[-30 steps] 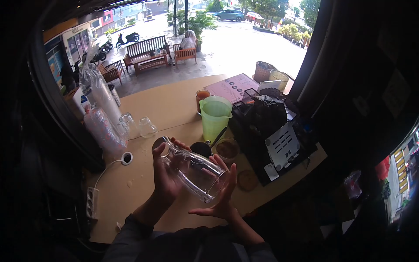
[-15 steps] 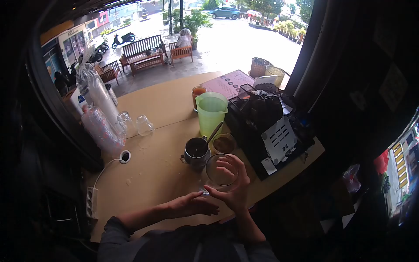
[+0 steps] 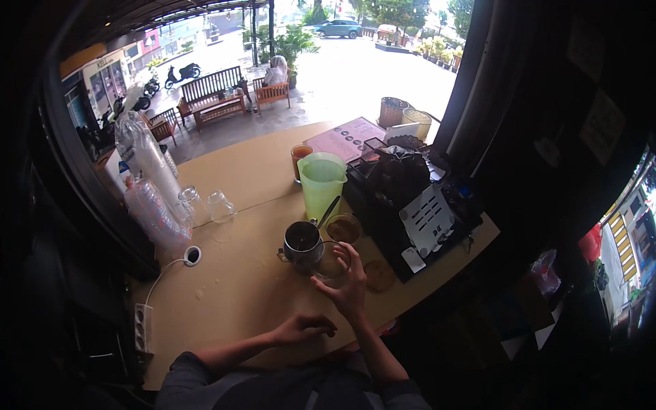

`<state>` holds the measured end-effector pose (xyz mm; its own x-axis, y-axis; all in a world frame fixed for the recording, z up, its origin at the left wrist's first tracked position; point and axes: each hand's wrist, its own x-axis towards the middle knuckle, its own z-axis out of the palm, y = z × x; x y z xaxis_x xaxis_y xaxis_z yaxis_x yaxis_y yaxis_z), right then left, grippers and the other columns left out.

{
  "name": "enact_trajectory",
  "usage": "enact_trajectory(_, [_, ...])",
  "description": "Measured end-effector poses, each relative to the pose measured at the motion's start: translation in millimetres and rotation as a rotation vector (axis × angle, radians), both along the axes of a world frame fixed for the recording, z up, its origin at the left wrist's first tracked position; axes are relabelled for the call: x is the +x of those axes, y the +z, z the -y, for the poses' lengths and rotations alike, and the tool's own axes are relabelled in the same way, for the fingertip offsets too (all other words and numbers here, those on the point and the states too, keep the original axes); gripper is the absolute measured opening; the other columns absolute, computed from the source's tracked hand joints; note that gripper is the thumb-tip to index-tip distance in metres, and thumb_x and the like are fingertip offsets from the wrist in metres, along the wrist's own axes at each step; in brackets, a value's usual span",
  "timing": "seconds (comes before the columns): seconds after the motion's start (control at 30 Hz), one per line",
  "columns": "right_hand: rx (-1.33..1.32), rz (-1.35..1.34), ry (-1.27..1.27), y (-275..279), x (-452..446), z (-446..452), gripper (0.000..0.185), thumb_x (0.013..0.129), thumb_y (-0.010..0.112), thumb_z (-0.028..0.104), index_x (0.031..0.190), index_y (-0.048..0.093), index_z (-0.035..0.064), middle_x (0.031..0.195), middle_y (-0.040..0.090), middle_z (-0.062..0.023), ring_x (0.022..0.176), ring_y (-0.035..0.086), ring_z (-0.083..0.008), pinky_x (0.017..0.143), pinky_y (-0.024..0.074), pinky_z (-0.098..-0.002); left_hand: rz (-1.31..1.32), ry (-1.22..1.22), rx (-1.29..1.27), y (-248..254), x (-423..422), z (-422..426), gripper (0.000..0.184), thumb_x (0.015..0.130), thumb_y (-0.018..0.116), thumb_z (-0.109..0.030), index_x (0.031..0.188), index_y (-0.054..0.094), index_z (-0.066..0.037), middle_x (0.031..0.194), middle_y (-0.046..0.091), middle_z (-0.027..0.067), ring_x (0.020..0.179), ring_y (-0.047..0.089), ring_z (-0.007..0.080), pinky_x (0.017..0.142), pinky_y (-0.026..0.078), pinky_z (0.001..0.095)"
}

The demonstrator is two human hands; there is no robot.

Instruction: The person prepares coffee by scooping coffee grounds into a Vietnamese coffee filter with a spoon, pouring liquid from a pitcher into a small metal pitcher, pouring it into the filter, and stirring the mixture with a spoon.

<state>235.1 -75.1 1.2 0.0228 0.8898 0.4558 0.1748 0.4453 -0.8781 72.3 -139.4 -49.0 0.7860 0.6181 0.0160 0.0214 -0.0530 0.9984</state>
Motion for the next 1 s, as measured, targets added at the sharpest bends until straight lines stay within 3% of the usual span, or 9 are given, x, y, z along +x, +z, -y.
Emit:
enact_trajectory(0.17, [0.023, 0.028, 0.023, -2, 0, -5, 0.087, 0.064, 0.086, 0.014, 0.136, 0.039, 0.0031, 0.124, 0.054, -0.0129, 0.119, 0.054, -0.0234, 0.101, 0.045, -0.0411, 0.183, 0.467, 0.027, 21, -8, -25, 0.018, 0.092, 0.061, -0.007, 0.106, 0.066, 0.003, 0.1, 0.069, 0.0117, 0.094, 0.066, 0.0157, 0.089, 0.05, 0.029])
enact_trajectory(0.4, [0.078, 0.047, 0.126, 8, 18, -11, 0.091, 0.069, 0.086, 0.024, 0.142, 0.034, 0.0032, 0.133, 0.045, -0.0154, 0.125, 0.048, -0.0245, 0.102, 0.0431, -0.0417, 0.084, 0.587, 0.33, 62, -6, -33, 0.011, 0.087, 0.065, -0.002, 0.096, 0.067, 0.003, 0.091, 0.069, 0.0101, 0.09, 0.065, 0.0158, 0.086, 0.05, 0.0295])
enact_trajectory(0.47, [0.201, -0.198, 0.243, 17, 31, -23, 0.086, 0.077, 0.079, 0.03, 0.143, 0.032, 0.0029, 0.138, 0.04, -0.0153, 0.126, 0.045, -0.0241, 0.099, 0.0431, -0.0391, 0.066, 0.65, 0.454, 71, -7, -35, 0.01, 0.084, 0.065, -0.002, 0.094, 0.067, 0.002, 0.091, 0.068, 0.0104, 0.089, 0.065, 0.0166, 0.085, 0.05, 0.0298])
enact_trajectory(0.53, [0.222, -0.355, 0.259, 39, 28, -38, 0.068, 0.088, 0.069, 0.028, 0.141, 0.035, 0.0012, 0.129, 0.048, -0.013, 0.112, 0.054, -0.0195, 0.084, 0.0477, -0.0295, 0.037, 0.717, 0.56, 72, -7, -36, 0.009, 0.082, 0.066, -0.001, 0.091, 0.067, 0.001, 0.091, 0.067, 0.0106, 0.088, 0.064, 0.0174, 0.084, 0.049, 0.03])
enact_trajectory(0.6, [-0.122, -0.339, 0.147, 56, 25, -55, 0.057, 0.091, 0.065, 0.022, 0.137, 0.04, -0.0011, 0.107, 0.059, -0.0095, 0.087, 0.06, -0.0119, 0.065, 0.0471, -0.0217, 0.104, 0.893, 0.662, 71, -6, -46, 0.011, 0.079, 0.065, -0.001, 0.09, 0.066, 0.0, 0.092, 0.066, 0.0098, 0.089, 0.06, 0.0195, 0.083, 0.047, 0.0299])
enact_trajectory(0.63, [-0.166, -0.289, 0.107, 56, 19, -68, 0.044, 0.094, 0.062, 0.021, 0.129, 0.046, -0.0019, 0.083, 0.061, -0.0039, 0.061, 0.055, -0.0053, 0.047, 0.0391, -0.0174, 0.123, 0.957, 0.589, 73, -3, -49, 0.016, 0.078, 0.069, -0.008, 0.093, 0.066, -0.003, 0.095, 0.065, 0.0089, 0.09, 0.058, 0.0205, 0.082, 0.048, 0.0318])
enact_trajectory(0.77, [-0.463, -0.322, 0.438, 39, 11, -113, 0.026, 0.096, 0.06, 0.024, 0.103, 0.059, -0.0006, 0.07, 0.056, -0.0008, 0.043, 0.043, -0.0031, 0.036, 0.0291, -0.0188, 0.064, 0.98, 0.615, 84, 4, -63, 0.041, 0.073, 0.076, -0.017, 0.11, 0.061, -0.007, 0.114, 0.058, 0.01, 0.105, 0.05, 0.024, 0.088, 0.044, 0.0351])
enact_trajectory(0.87, [-0.349, -0.366, 0.532, 34, 5, -118, 0.021, 0.099, 0.056, 0.02, 0.097, 0.061, -0.0004, 0.068, 0.056, -0.0014, 0.043, 0.042, -0.0022, 0.036, 0.0281, -0.0179, -0.055, 1.023, 0.704, 90, 13, -62, 0.049, 0.07, 0.079, -0.023, 0.114, 0.059, -0.009, 0.121, 0.053, 0.0116, 0.114, 0.043, 0.0278, 0.097, 0.038, 0.0399])
enact_trajectory(1.0, [-0.135, -0.301, 0.444, 40, -1, -107, 0.017, 0.1, 0.052, 0.014, 0.096, 0.058, -0.0014, 0.079, 0.065, -0.0064, 0.062, 0.059, -0.0062, 0.052, 0.0469, -0.0209, -0.157, 1.186, 0.844, 78, 11, -69, 0.064, 0.076, 0.072, -0.036, 0.127, 0.049, -0.006, 0.13, 0.046, 0.0141, 0.12, 0.039, 0.0272, 0.1, 0.031, 0.0434])
